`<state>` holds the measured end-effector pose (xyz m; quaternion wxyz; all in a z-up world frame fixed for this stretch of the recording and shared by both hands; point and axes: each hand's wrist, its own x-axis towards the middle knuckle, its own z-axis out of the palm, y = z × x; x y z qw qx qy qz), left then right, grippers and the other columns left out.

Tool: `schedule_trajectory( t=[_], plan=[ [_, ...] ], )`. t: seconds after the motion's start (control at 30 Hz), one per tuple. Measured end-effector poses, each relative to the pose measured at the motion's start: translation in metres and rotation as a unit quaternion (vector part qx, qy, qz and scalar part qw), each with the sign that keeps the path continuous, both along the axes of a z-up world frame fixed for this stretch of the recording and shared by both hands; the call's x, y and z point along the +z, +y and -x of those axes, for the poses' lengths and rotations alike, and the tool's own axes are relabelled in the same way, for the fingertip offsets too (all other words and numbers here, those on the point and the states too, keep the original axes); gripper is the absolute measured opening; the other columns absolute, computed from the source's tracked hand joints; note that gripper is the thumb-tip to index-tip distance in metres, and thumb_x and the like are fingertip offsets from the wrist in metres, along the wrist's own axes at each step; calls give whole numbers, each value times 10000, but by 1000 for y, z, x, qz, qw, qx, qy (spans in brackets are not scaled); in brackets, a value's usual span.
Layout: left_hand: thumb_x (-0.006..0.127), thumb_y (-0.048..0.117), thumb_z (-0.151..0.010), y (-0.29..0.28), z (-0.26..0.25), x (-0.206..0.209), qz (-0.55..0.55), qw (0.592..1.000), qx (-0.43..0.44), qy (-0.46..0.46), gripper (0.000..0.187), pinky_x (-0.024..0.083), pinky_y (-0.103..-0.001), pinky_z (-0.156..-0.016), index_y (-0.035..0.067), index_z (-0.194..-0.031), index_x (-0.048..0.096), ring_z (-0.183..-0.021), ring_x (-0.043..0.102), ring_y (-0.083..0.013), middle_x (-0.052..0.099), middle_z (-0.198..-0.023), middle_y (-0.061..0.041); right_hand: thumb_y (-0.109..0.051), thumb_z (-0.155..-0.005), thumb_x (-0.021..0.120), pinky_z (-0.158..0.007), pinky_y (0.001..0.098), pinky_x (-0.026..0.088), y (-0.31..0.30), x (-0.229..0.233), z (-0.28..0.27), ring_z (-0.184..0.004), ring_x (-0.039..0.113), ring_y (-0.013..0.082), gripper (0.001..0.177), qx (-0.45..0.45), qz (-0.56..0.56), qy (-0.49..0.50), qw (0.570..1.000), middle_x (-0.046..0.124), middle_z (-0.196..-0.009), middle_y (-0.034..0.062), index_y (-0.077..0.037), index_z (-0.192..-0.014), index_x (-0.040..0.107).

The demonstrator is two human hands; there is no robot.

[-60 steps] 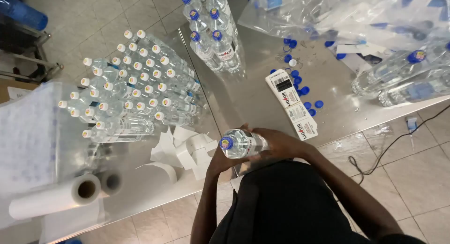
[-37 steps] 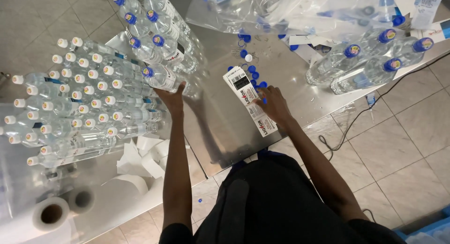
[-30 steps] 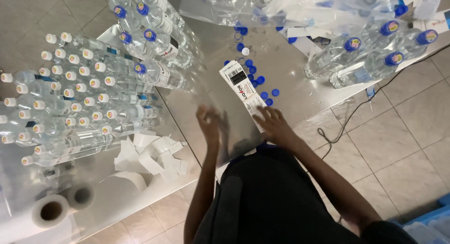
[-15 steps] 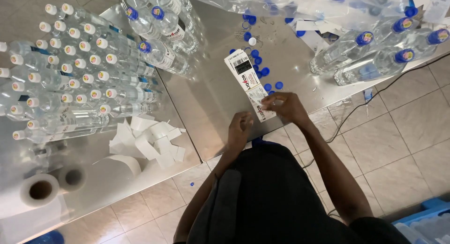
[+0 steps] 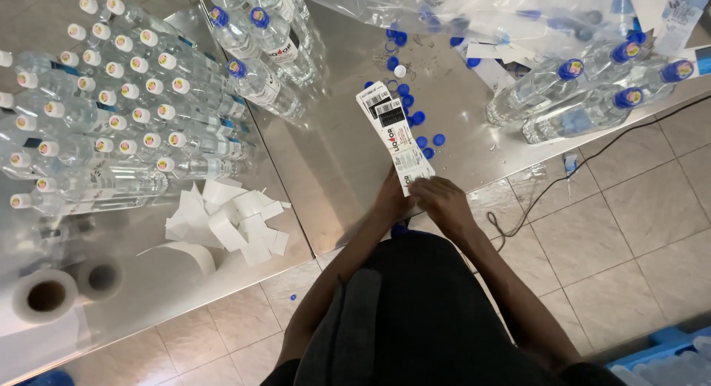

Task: Manually peeling adhesive labels from a backing strip and applying them to plastic water bottles.

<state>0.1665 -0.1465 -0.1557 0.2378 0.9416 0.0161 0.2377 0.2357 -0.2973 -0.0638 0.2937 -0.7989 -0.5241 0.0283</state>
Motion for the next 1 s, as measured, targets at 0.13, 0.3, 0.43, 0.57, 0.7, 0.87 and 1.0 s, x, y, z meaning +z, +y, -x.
schedule_trajectory(
  t=[0.13, 0.3, 0.43, 0.57, 0.7, 0.87, 1.0],
  plan=[
    [934, 237, -735, -9, 11, 0, 7, 998, 7, 68, 710, 320, -563, -1309, -90, -1327, 717, -1366, 596, -483, 718, -1324, -294, -14, -1030, 711, -1058, 422, 608, -31, 57, 0, -1111, 801, 249, 220, 3, -58, 1, 998, 854, -1071, 42, -174, -1092, 848],
    [925, 400, -764, -9, -5, -11, -12, 968, -13, 248, 951, 275, -565, -1348, -63, -1514, 569, -1521, 441, -508, 554, -1557, -326, 12, -1025, 693, -1012, 432, 642, -55, 139, -7, -1029, 816, 266, 265, -7, -96, 46, 994, 858, -1040, 50, -171, -1106, 867],
    [971, 306, -764, -8, 6, 66, 290, 932, -51, 212, 1074, 173, -675, -1290, 57, -1624, 377, -1538, 209, -578, 289, -1654, -301, 38, -931, 800, -973, 465, 663, -58, 199, -4, -988, 826, 337, 168, -64, -169, 111, 977, 863, -1022, 104, -93, -1009, 871],
    [1046, 246, -725, 3, 21, 83, 784, 598, -157, 42, 1376, 215, -753, -1229, 201, -1769, 150, -1562, 145, -580, 183, -1724, -271, -21, -927, 837, -905, 464, 654, -68, 154, -19, -950, 821, 281, 111, -180, -196, 388, 883, 843, -966, 158, -10, -1036, 829],
    [989, 350, -785, 34, 60, 71, 868, 457, -149, -127, 1100, 413, -647, -1266, 110, -1656, 362, -1533, 443, -508, 520, -1611, -251, -3, -988, 783, -913, 448, 645, -47, 129, -24, -898, 772, 254, 114, -254, -215, 519, 787, 785, -930, 173, 37, -1087, 742],
    [562, -175, -879, 34, 82, 159, 872, 453, 1, -185, 351, 384, -733, -1259, 108, -901, 769, -1219, 719, -286, 791, -949, -38, 13, -1007, 732, -915, 452, 653, -26, 105, -28, -892, 769, 230, 183, -253, -236, 565, 749, 777, -977, 191, 51, -1185, 716],
    [565, 265, -1131, 44, 78, 177, 821, 528, 165, -140, 316, 551, -518, -1180, 181, -1430, 624, -1297, 692, -232, 739, -1415, -47, -164, -1007, 767, -1015, 560, 616, -15, 121, -37, -1173, 767, 432, 311, -238, -62, 432, 868, 802, -1220, 250, -63, -1301, 769]
  ],
)
